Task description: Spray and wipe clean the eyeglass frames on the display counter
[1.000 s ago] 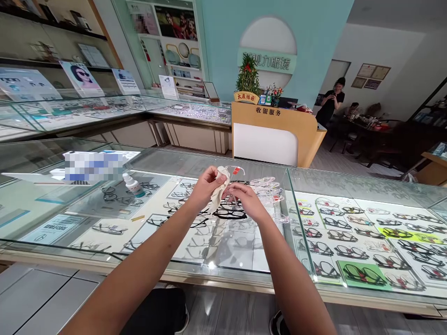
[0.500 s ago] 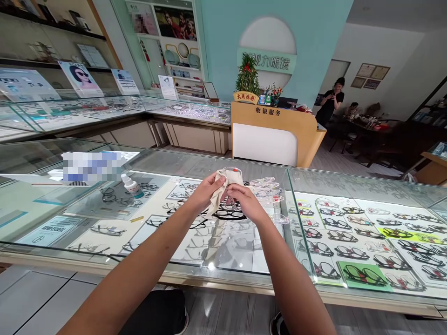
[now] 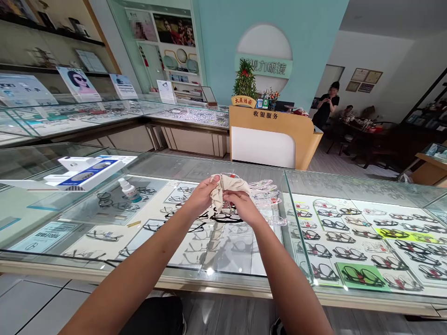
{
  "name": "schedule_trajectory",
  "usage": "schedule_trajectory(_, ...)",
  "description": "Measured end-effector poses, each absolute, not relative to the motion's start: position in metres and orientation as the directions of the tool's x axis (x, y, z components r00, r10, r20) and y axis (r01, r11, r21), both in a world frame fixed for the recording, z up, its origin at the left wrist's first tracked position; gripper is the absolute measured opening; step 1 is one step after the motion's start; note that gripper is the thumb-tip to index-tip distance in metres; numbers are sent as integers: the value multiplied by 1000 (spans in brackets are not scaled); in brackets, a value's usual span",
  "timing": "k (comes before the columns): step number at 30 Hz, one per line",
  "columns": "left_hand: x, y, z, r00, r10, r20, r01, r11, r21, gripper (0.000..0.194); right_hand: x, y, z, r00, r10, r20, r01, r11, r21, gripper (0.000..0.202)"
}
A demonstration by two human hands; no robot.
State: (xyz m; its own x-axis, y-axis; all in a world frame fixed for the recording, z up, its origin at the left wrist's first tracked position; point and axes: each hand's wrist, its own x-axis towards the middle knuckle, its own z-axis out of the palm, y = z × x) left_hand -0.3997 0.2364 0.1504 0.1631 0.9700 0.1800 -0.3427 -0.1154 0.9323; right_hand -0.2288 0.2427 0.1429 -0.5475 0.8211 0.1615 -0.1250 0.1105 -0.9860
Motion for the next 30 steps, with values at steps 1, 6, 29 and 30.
schedule_trajectory(1, -402, 236, 153, 205, 961, 188, -345, -109, 932, 53, -227, 244, 144, -556, 812, 178, -157, 108, -982, 19)
schedule_trajectory(6, -402, 232, 157, 287, 921, 263, -316, -168, 934, 44, -223, 245, 150, -596, 773, 218, -215, 108, -971, 26)
schedule_trajectory(29, -397, 229, 155, 50, 948, 314, -228, -295, 928, 48, -225, 225, 162, -576, 768, 280, -95, 277, -956, 33)
schedule_trajectory(30, -398, 230, 154, 41, 952, 304, -222, -288, 931, 49, -224, 226, 161, -569, 774, 279, -90, 278, -956, 33)
